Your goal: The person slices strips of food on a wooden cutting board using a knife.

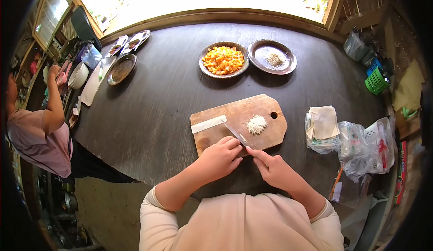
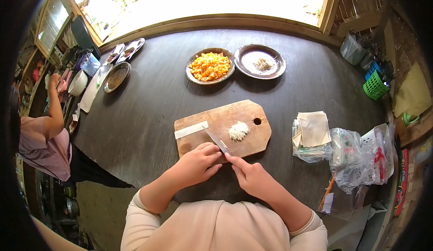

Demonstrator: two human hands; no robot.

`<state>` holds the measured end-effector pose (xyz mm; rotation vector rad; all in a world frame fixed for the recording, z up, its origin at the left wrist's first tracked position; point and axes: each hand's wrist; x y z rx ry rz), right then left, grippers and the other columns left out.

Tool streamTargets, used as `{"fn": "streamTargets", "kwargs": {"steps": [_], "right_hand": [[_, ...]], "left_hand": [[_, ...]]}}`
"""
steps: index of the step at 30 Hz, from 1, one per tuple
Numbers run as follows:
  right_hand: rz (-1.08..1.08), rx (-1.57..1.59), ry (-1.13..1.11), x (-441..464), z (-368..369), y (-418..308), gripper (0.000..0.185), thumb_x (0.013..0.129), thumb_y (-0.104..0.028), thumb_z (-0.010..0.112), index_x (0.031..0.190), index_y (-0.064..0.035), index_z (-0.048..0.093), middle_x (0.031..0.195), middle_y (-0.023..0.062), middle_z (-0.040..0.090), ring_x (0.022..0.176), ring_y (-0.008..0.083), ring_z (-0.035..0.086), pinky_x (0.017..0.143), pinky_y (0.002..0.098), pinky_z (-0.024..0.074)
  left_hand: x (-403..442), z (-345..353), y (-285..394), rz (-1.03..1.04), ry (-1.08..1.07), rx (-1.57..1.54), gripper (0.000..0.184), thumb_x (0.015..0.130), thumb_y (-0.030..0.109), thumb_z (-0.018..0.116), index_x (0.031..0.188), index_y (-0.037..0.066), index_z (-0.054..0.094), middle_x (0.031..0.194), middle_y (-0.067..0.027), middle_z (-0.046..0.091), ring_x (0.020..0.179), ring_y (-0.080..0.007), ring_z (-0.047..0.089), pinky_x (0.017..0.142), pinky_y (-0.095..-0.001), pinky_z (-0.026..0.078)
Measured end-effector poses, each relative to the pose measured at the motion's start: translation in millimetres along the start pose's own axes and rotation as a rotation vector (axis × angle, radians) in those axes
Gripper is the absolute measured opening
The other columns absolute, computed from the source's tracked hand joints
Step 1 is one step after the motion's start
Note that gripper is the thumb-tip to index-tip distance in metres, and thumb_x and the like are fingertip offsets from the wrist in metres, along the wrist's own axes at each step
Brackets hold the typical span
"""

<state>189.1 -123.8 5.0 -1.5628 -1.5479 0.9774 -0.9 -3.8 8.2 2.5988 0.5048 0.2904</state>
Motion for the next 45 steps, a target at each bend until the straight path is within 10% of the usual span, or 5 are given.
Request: {"fn": "streamTargets", "kwargs": {"steps": [45], "right_hand": [[-0.034, 0.01, 0.013, -9, 1, 0, 0.036, 0.1, -0.012, 0.052, 0.136, -0.009, 0.053, 0.087, 0.0281, 0.065, 0.076, 0.0444, 0.066, 0.065, 0.0446, 0.0521]], "left_hand": [[4, -2, -5, 0.026, 0.05, -0.112, 0.02, 0.089, 0.014, 0.065, 0.102, -0.001, 0.069, 0.107, -0.0144, 0.063, 0.106, -0.0333, 0.059, 0.093, -0.0411, 0.049]]}}
Point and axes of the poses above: each hand's wrist, its own x-axis towards the middle knuckle, its own z-axis out of the palm, y = z × x
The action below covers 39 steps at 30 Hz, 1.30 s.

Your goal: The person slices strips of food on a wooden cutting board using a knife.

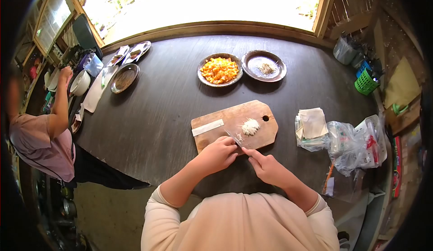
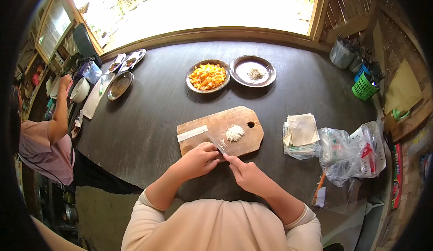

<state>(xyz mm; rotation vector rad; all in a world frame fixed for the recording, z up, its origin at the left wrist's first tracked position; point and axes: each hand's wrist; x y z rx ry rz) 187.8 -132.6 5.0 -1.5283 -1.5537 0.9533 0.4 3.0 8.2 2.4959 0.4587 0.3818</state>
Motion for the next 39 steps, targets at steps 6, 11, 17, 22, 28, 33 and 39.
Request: {"fn": "streamTargets", "kwargs": {"steps": [6, 11, 17, 22, 28, 33, 39], "right_hand": [[0.006, 0.006, 0.007, 1, 3, 2, 0.036, 0.1, -0.012, 0.053, 0.135, -0.009, 0.054, 0.085, 0.0289, 0.065, 0.076, 0.0446, 0.066, 0.065, 0.045, 0.0524], [0.11, -0.08, -0.025, 11, 10, 0, 0.035, 0.1, -0.01, 0.051, 0.135, -0.0059, 0.054, 0.102, 0.0264, 0.067, 0.091, 0.0427, 0.067, 0.075, 0.0411, 0.0542], [-0.076, -0.014, 0.054, 3, 8, 9, 0.037, 0.099, -0.011, 0.052, 0.136, -0.0089, 0.053, 0.09, 0.0277, 0.066, 0.077, 0.0434, 0.066, 0.064, 0.0447, 0.0539], [0.02, -0.013, 0.022, 5, 8, 2, 0.034, 0.1, -0.01, 0.051, 0.134, -0.0058, 0.055, 0.097, 0.0264, 0.067, 0.088, 0.043, 0.067, 0.075, 0.0421, 0.054], [0.104, -0.008, -0.025, 7, 2, -7, 0.035, 0.1, -0.01, 0.051, 0.134, -0.0062, 0.055, 0.1, 0.0268, 0.067, 0.092, 0.0428, 0.066, 0.077, 0.0418, 0.0538], [-0.003, -0.015, 0.011, 3, 6, 6, 0.037, 0.099, -0.01, 0.052, 0.136, -0.0095, 0.053, 0.088, 0.0266, 0.067, 0.077, 0.0425, 0.067, 0.066, 0.0438, 0.0539], [0.062, -0.037, -0.008, 10, 7, 3, 0.035, 0.099, -0.009, 0.052, 0.134, -0.0057, 0.055, 0.102, 0.0255, 0.068, 0.093, 0.0412, 0.068, 0.079, 0.041, 0.054]], "left_hand": [[0, 0, 1, 0.011, 0.009, -0.001, 0.019, 0.089, 0.014, 0.065, 0.102, 0.0, 0.07, 0.108, -0.0145, 0.063, 0.106, -0.0332, 0.059, 0.093, -0.0413, 0.049], [1, 1, -1, 0.003, 0.014, -0.018, 0.018, 0.088, 0.014, 0.066, 0.1, 0.001, 0.069, 0.105, -0.0142, 0.064, 0.103, -0.0334, 0.06, 0.092, -0.0414, 0.049], [2, 0, 2, 0.024, 0.034, -0.009, 0.016, 0.088, 0.013, 0.066, 0.098, 0.0, 0.069, 0.102, -0.0141, 0.064, 0.101, -0.0332, 0.06, 0.089, -0.0416, 0.05], [3, -1, 1, -0.003, 0.009, -0.005, 0.016, 0.088, 0.013, 0.066, 0.098, 0.001, 0.069, 0.102, -0.0141, 0.064, 0.101, -0.033, 0.06, 0.089, -0.0414, 0.05], [2, 0, 2, 0.001, 0.009, -0.008, 0.016, 0.089, 0.013, 0.065, 0.098, 0.001, 0.07, 0.103, -0.0135, 0.063, 0.102, -0.0326, 0.06, 0.089, -0.0408, 0.05], [1, -1, 1, -0.003, -0.001, -0.002, 0.016, 0.089, 0.013, 0.065, 0.099, 0.001, 0.07, 0.102, -0.0133, 0.063, 0.102, -0.0324, 0.06, 0.089, -0.0409, 0.05], [2, 1, 0, 0.005, 0.0, 0.0, 0.016, 0.089, 0.013, 0.065, 0.099, 0.001, 0.07, 0.102, -0.013, 0.063, 0.101, -0.032, 0.06, 0.089, -0.0408, 0.05]]}}
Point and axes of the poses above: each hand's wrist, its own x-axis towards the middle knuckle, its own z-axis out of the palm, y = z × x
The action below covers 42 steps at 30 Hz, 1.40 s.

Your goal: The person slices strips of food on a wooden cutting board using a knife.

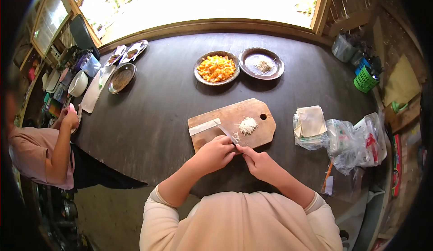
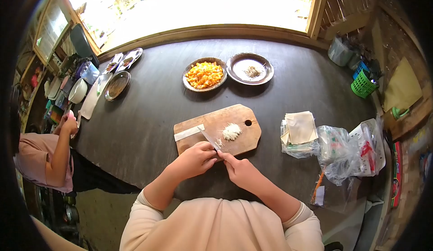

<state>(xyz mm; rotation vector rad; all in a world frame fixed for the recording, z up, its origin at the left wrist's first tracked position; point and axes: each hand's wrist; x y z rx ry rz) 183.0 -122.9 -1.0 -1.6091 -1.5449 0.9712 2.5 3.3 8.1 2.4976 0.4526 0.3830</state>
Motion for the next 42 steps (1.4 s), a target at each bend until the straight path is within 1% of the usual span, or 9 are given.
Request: {"fn": "streamTargets", "kwargs": {"steps": [9, 11, 15, 17, 20, 21, 23, 32, 42], "right_hand": [[0.014, 0.046, -0.011, -4, -4, -5, 0.035, 0.099, -0.009, 0.052, 0.133, -0.0056, 0.056, 0.101, 0.0253, 0.068, 0.09, 0.041, 0.068, 0.076, 0.0389, 0.0546], [-0.036, 0.013, 0.02, -2, 2, 0, 0.034, 0.1, -0.01, 0.051, 0.134, -0.0057, 0.056, 0.102, 0.0251, 0.068, 0.092, 0.0403, 0.069, 0.078, 0.0394, 0.0543], [0.005, 0.039, -0.022, 0, -4, -3, 0.034, 0.1, -0.01, 0.051, 0.134, -0.0057, 0.055, 0.103, 0.025, 0.068, 0.094, 0.04, 0.068, 0.079, 0.0393, 0.0541], [-0.093, 0.046, 0.031, -3, -1, 4, 0.036, 0.099, -0.01, 0.052, 0.135, -0.0081, 0.054, 0.095, 0.0247, 0.069, 0.082, 0.0417, 0.068, 0.069, 0.0429, 0.0547], [-0.072, 0.051, 0.033, -5, -1, 3, 0.037, 0.098, -0.01, 0.052, 0.135, -0.0082, 0.053, 0.095, 0.0241, 0.069, 0.082, 0.0419, 0.067, 0.069, 0.0423, 0.0547], [-0.07, 0.052, 0.03, -5, -1, 1, 0.037, 0.098, -0.01, 0.052, 0.135, -0.0082, 0.053, 0.095, 0.0241, 0.069, 0.082, 0.0419, 0.067, 0.069, 0.0423, 0.0547], [-0.005, 0.018, -0.004, -2, 0, -2, 0.035, 0.1, -0.009, 0.05, 0.135, -0.0057, 0.054, 0.099, 0.0256, 0.068, 0.09, 0.0408, 0.068, 0.077, 0.0384, 0.0539], [-0.013, 0.02, -0.025, -7, -8, -5, 0.035, 0.099, -0.009, 0.051, 0.134, -0.0059, 0.054, 0.094, 0.0262, 0.067, 0.083, 0.0415, 0.068, 0.072, 0.0407, 0.0539], [-0.052, 0.01, 0.002, -3, -3, -3, 0.035, 0.099, -0.008, 0.05, 0.134, -0.0062, 0.054, 0.097, 0.0242, 0.068, 0.084, 0.0398, 0.069, 0.074, 0.0399, 0.054]], "left_hand": [[0, -1, 0, -0.002, -0.003, -0.005, 0.017, 0.088, 0.013, 0.066, 0.099, 0.001, 0.07, 0.103, -0.0132, 0.063, 0.103, -0.0333, 0.059, 0.091, -0.0409, 0.05], [-1, 0, 1, 0.005, 0.01, 0.017, 0.017, 0.088, 0.014, 0.066, 0.099, 0.001, 0.07, 0.104, -0.0129, 0.063, 0.104, -0.0332, 0.059, 0.092, -0.0407, 0.05], [-1, -1, 2, 0.022, 0.013, 0.006, 0.017, 0.088, 0.014, 0.066, 0.099, 0.001, 0.07, 0.104, -0.0127, 0.063, 0.105, -0.033, 0.059, 0.092, -0.0407, 0.05], [-2, 0, 2, 0.001, 0.006, 0.027, 0.018, 0.088, 0.015, 0.066, 0.1, 0.002, 0.07, 0.104, -0.0126, 0.063, 0.105, -0.0329, 0.059, 0.092, -0.0408, 0.05], [-2, -1, 5, -0.022, 0.0, 0.033, 0.018, 0.089, 0.016, 0.066, 0.1, 0.002, 0.07, 0.104, -0.0125, 0.063, 0.105, -0.0326, 0.06, 0.092, -0.0405, 0.05], [-3, -1, 4, -0.024, -0.001, 0.031, 0.018, 0.089, 0.016, 0.066, 0.1, 0.002, 0.07, 0.104, -0.0125, 0.063, 0.105, -0.0326, 0.06, 0.092, -0.0405, 0.05], [-3, 1, 5, -0.028, -0.006, 0.076, 0.019, 0.089, 0.017, 0.066, 0.101, 0.002, 0.07, 0.106, -0.0122, 0.063, 0.106, -0.0322, 0.06, 0.092, -0.0398, 0.05], [-5, 6, 8, -0.051, -0.006, 0.114, 0.022, 0.09, 0.018, 0.066, 0.104, 0.003, 0.07, 0.109, -0.0118, 0.064, 0.109, -0.0316, 0.059, 0.094, -0.0398, 0.05], [-4, 3, 10, -0.067, -0.008, 0.066, 0.021, 0.09, 0.018, 0.066, 0.104, 0.002, 0.069, 0.112, -0.013, 0.063, 0.111, -0.0329, 0.059, 0.095, -0.0401, 0.049]]}}
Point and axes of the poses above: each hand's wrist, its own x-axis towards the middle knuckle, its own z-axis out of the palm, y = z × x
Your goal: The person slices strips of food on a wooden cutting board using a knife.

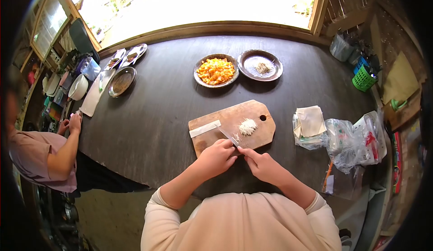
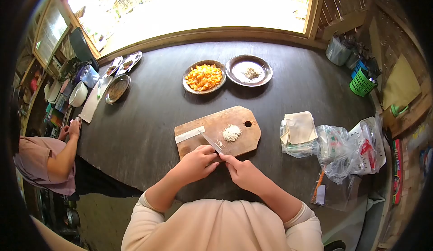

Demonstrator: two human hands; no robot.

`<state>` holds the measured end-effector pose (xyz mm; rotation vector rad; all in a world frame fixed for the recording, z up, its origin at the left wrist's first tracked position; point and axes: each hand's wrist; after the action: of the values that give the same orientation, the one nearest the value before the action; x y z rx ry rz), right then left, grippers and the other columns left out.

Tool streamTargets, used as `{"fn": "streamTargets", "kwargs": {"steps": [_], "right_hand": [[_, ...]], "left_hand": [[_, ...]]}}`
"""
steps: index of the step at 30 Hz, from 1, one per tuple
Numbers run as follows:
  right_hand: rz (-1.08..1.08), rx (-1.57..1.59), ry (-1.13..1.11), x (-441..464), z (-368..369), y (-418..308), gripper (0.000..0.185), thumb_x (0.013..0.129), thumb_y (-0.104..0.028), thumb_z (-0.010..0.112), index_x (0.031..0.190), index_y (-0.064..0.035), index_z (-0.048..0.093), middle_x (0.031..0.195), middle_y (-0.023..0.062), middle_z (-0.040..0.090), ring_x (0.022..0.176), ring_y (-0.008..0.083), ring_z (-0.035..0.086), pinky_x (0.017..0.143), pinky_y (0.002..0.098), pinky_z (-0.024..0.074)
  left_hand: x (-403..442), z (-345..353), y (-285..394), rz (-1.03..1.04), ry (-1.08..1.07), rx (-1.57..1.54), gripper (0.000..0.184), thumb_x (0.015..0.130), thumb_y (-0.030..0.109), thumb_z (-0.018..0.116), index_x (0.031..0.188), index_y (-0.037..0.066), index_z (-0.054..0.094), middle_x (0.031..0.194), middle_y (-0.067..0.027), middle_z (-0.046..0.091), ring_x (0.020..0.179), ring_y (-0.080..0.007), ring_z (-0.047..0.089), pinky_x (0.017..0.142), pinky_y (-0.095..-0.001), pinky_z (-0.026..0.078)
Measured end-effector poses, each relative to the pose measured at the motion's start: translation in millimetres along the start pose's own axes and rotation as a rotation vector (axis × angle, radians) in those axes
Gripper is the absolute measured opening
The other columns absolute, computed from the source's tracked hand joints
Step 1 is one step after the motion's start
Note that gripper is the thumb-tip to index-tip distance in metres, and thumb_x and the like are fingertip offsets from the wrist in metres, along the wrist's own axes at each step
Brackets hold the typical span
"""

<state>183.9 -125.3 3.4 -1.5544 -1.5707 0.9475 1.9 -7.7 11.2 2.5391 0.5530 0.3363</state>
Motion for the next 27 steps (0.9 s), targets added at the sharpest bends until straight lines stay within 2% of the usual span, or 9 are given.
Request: {"fn": "streamTargets", "kwargs": {"steps": [6, 12, 15, 24, 27], "right_hand": [[0.052, 0.033, -0.019, -3, -3, -2, 0.035, 0.098, -0.006, 0.051, 0.132, -0.0058, 0.055, 0.093, 0.0246, 0.068, 0.081, 0.0399, 0.069, 0.071, 0.0397, 0.0543], [-0.021, -0.034, 0.024, 1, 2, 7, 0.034, 0.099, -0.009, 0.05, 0.133, -0.0067, 0.056, 0.095, 0.0246, 0.068, 0.084, 0.0398, 0.069, 0.074, 0.0411, 0.0542], [0.072, 0.007, -0.033, -2, -5, 0, 0.034, 0.098, -0.007, 0.051, 0.131, -0.006, 0.056, 0.094, 0.0248, 0.068, 0.084, 0.0408, 0.068, 0.072, 0.0408, 0.0544], [-0.029, -0.027, 0.029, 5, 5, 5, 0.035, 0.099, -0.009, 0.05, 0.134, -0.0063, 0.055, 0.094, 0.0247, 0.068, 0.085, 0.0392, 0.07, 0.073, 0.0395, 0.0548], [0.056, 0.007, -0.021, -1, -4, -6, 0.034, 0.099, -0.008, 0.05, 0.133, -0.0061, 0.056, 0.094, 0.0251, 0.068, 0.084, 0.039, 0.07, 0.072, 0.0393, 0.0548]], "left_hand": [[1, 0, -1, -0.011, -0.031, -0.003, 0.022, 0.089, 0.017, 0.066, 0.105, 0.002, 0.069, 0.113, -0.0131, 0.063, 0.112, -0.0332, 0.058, 0.096, -0.0406, 0.048], [2, -1, 1, 0.015, 0.004, -0.004, 0.022, 0.089, 0.018, 0.066, 0.104, 0.002, 0.07, 0.113, -0.0137, 0.064, 0.111, -0.034, 0.059, 0.096, -0.0407, 0.049], [1, -2, 1, 0.006, -0.01, 0.001, 0.022, 0.089, 0.018, 0.066, 0.104, 0.002, 0.07, 0.112, -0.0134, 0.064, 0.11, -0.033, 0.059, 0.096, -0.0403, 0.049], [2, 1, -1, 0.023, -0.003, 0.027, 0.022, 0.089, 0.018, 0.067, 0.102, 0.002, 0.07, 0.109, -0.0132, 0.064, 0.109, -0.0333, 0.059, 0.095, -0.0403, 0.049], [0, 0, 1, 0.001, -0.001, 0.006, 0.022, 0.089, 0.019, 0.067, 0.102, 0.002, 0.07, 0.109, -0.0132, 0.063, 0.11, -0.0329, 0.059, 0.095, -0.0401, 0.049]]}}
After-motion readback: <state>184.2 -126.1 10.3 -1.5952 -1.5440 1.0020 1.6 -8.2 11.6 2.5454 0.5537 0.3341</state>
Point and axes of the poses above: each hand's wrist, its own x-axis towards the middle knuckle, its own z-axis out of the palm, y = z × x
